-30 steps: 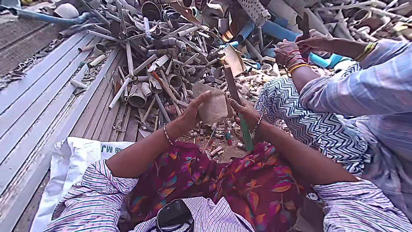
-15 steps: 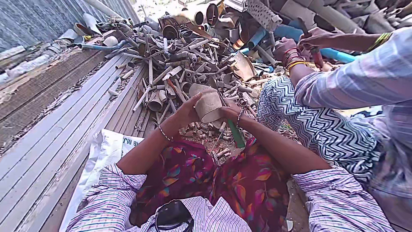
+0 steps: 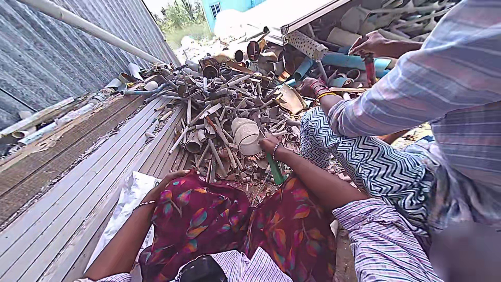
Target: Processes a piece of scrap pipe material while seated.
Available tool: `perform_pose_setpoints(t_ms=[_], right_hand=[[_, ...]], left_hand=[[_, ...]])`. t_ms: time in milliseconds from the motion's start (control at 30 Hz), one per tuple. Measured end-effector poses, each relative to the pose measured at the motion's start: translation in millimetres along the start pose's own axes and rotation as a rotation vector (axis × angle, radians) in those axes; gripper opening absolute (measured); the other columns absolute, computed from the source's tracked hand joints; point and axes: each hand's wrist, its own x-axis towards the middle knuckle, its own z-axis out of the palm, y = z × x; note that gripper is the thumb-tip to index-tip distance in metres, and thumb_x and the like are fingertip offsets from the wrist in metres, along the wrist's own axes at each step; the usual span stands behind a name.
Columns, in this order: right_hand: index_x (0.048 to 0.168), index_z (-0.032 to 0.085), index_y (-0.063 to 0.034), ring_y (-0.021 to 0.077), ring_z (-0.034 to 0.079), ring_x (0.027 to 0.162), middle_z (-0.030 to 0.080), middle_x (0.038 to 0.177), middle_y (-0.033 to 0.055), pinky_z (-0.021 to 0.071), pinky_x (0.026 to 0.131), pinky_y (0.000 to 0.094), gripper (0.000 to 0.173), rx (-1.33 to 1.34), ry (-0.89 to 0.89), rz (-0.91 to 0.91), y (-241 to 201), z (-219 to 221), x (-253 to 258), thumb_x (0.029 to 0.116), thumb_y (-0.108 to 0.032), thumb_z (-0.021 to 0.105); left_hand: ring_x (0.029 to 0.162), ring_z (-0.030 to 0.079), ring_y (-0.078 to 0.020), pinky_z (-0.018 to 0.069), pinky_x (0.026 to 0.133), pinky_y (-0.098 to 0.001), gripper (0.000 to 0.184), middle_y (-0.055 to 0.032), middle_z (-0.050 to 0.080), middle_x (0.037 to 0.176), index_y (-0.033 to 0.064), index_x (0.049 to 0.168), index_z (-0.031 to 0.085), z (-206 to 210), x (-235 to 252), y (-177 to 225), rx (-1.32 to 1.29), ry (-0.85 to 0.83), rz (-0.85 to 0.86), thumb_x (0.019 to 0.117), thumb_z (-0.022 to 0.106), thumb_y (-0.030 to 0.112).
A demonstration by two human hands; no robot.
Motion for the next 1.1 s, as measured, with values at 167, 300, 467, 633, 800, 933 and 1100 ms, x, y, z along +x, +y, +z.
perform_pose_setpoints(t_ms=[167, 300, 467, 633, 800, 933, 1100], right_hand=[[0.137, 0.052, 0.0015, 0.0333, 0.064, 0.088, 0.063, 0.113, 0.0249, 0.0522, 0.077, 0.0517, 0.036, -0.024, -0.032, -0.012, 3, 5, 8, 0.1041, -0.015, 0.050], [0.139, 0.052, 0.0014, 0.0351, 0.064, 0.096, 0.062, 0.119, 0.0264, 0.0511, 0.083, 0.0531, 0.038, -0.069, -0.048, 0.002, 4, 5, 10, 0.1044, -0.014, 0.050], [0.137, 0.052, 0.0000, 0.0304, 0.062, 0.088, 0.061, 0.113, 0.0229, 0.0506, 0.076, 0.0489, 0.035, -0.047, -0.034, 0.049, 3, 6, 12, 0.1045, -0.014, 0.048], [0.130, 0.057, -0.0006, 0.0317, 0.063, 0.082, 0.064, 0.106, 0.0227, 0.0515, 0.071, 0.0508, 0.035, -0.044, -0.038, -0.070, 26, 13, 33, 0.1013, -0.020, 0.054], [0.131, 0.056, -0.0031, 0.0295, 0.062, 0.078, 0.064, 0.102, 0.0207, 0.0516, 0.068, 0.0492, 0.036, -0.027, -0.065, -0.063, 35, 7, 36, 0.1017, -0.023, 0.054], [0.133, 0.056, -0.0016, 0.0274, 0.060, 0.078, 0.063, 0.104, 0.0201, 0.0510, 0.070, 0.0475, 0.034, 0.008, -0.032, 0.000, 31, -2, 26, 0.1029, -0.019, 0.052], [0.131, 0.054, -0.0007, 0.0208, 0.053, 0.072, 0.057, 0.099, 0.0148, 0.0470, 0.064, 0.0396, 0.030, 0.061, 0.010, 0.144, 8, -6, 1, 0.1050, -0.012, 0.047]], left_hand=[[0.062, 0.063, 0.0034, 0.0528, 0.060, -0.0135, 0.042, 0.0069, 0.067, 0.068, 0.0143, 0.083, 0.060, -2, 5, -19, 0.010, 0.332, 0.015, 0.1076, 0.026, 0.005], [0.065, 0.064, 0.0010, 0.0547, 0.063, -0.0161, 0.035, 0.0050, 0.068, 0.073, 0.0100, 0.092, 0.061, -56, 12, -46, 0.024, 0.346, 0.043, 0.1090, 0.031, 0.007], [0.063, 0.057, 0.0089, 0.0497, 0.066, -0.0086, 0.027, 0.0096, 0.058, 0.067, 0.0046, 0.089, 0.052, 20, -31, -10, 0.214, 0.705, 0.105, 0.1057, 0.034, -0.006], [0.076, 0.051, 0.0025, 0.0426, 0.077, -0.0102, 0.018, -0.0125, 0.059, 0.088, -0.0222, 0.108, 0.053, 50, -40, 0, 0.384, 0.775, 0.031, 0.1037, 0.039, -0.011], [0.061, 0.059, 0.0091, 0.0507, 0.064, -0.0093, 0.030, 0.0106, 0.062, 0.064, 0.0044, 0.082, 0.054, -7, 9, -46, 0.098, 0.653, 0.189, 0.0997, 0.037, -0.012], [0.066, 0.058, 0.0086, 0.0500, 0.069, -0.0097, 0.024, 0.0082, 0.062, 0.069, 0.0000, 0.087, 0.057, 16, 8, -32, 0.175, 0.604, 0.147, 0.1015, 0.039, -0.010], [0.063, 0.061, 0.0096, 0.0500, 0.064, -0.0078, 0.033, 0.0092, 0.065, 0.064, 0.0021, 0.078, 0.055, 0, 18, -51, 0.059, 0.343, 0.428, 0.0961, 0.036, -0.018]])
